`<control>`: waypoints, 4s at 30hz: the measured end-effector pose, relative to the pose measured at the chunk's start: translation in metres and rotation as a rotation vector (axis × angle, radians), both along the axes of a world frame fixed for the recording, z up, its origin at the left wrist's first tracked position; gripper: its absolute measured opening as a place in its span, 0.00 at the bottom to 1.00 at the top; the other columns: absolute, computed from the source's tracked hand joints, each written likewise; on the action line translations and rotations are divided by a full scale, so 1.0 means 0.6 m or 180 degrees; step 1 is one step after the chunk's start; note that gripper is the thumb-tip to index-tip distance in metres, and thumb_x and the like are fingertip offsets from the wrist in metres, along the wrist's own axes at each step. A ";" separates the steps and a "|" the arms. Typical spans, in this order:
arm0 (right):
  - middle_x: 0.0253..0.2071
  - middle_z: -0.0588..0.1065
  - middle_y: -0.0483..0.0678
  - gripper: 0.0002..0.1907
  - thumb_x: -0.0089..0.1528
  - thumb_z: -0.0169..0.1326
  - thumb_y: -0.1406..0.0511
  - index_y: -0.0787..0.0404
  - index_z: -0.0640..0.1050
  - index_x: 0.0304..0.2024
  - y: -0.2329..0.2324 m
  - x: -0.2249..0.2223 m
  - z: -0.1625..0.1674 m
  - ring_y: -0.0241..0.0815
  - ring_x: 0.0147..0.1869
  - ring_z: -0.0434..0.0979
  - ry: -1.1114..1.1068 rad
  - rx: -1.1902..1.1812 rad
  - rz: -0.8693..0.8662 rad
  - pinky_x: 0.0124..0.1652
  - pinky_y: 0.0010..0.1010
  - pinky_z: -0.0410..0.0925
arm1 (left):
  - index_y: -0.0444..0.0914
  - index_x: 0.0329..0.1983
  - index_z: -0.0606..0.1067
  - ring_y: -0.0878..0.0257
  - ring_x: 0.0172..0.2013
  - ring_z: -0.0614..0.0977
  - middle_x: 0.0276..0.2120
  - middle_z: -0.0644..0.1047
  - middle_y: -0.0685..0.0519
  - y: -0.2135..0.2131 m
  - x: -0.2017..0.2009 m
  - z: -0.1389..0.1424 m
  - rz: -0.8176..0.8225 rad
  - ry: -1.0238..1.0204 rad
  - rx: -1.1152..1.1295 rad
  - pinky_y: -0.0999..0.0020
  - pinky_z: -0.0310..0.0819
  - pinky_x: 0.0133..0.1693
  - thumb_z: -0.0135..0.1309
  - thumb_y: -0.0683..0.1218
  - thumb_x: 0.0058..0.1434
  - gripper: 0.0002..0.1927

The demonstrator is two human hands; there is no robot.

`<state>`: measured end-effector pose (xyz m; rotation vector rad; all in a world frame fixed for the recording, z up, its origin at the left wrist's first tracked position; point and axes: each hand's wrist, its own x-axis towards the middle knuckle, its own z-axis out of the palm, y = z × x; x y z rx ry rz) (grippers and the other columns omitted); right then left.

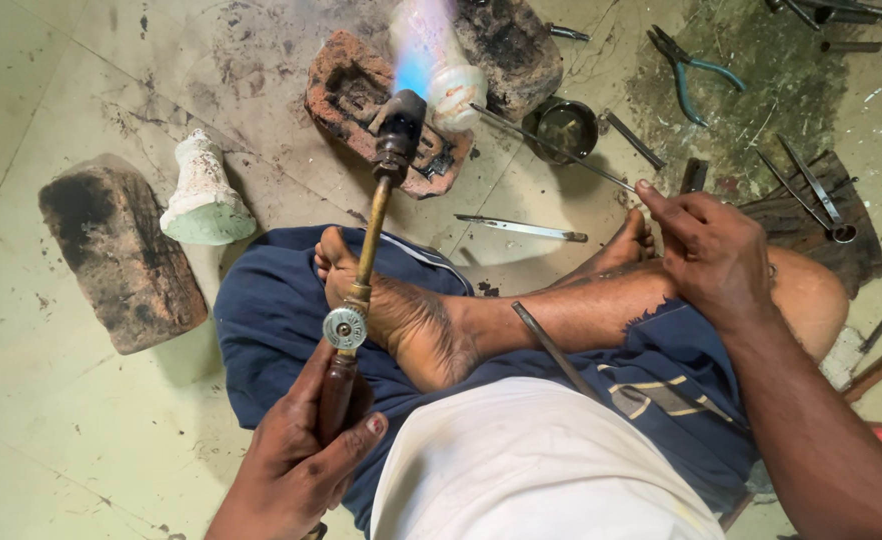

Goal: The person prepares a white cylindrical mold by smoothing its surface with a tool and hands, then places it on a brick. The person uses a blowtorch to heat the mold while rotating it with a metal rod.

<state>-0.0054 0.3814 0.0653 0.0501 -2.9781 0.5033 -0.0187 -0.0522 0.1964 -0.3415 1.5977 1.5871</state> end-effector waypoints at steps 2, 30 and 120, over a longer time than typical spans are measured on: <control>0.44 0.79 0.48 0.35 0.60 0.62 0.76 0.44 0.78 0.67 0.001 0.000 -0.001 0.41 0.42 0.79 -0.0009 -0.0008 -0.0016 0.42 0.34 0.76 | 0.45 0.81 0.55 0.69 0.20 0.61 0.21 0.59 0.58 0.005 -0.001 -0.001 -0.0073 -0.0206 -0.0453 0.74 0.57 0.21 0.57 0.36 0.60 0.45; 0.46 0.80 0.50 0.34 0.59 0.62 0.76 0.43 0.79 0.66 -0.006 -0.020 0.015 0.45 0.46 0.81 0.0221 0.0084 0.0006 0.47 0.36 0.76 | 0.43 0.78 0.56 0.69 0.28 0.59 0.27 0.57 0.60 0.024 0.006 -0.021 -0.0381 0.0254 -0.0321 0.77 0.57 0.34 0.59 0.35 0.57 0.45; 0.45 0.81 0.51 0.22 0.69 0.56 0.81 0.57 0.81 0.61 -0.039 -0.017 0.109 0.36 0.46 0.80 0.0762 -0.0814 -0.0197 0.42 0.26 0.75 | 0.40 0.78 0.51 0.63 0.69 0.66 0.69 0.71 0.48 0.004 0.048 -0.038 -0.0457 0.0612 0.0037 0.69 0.52 0.64 0.56 0.35 0.55 0.47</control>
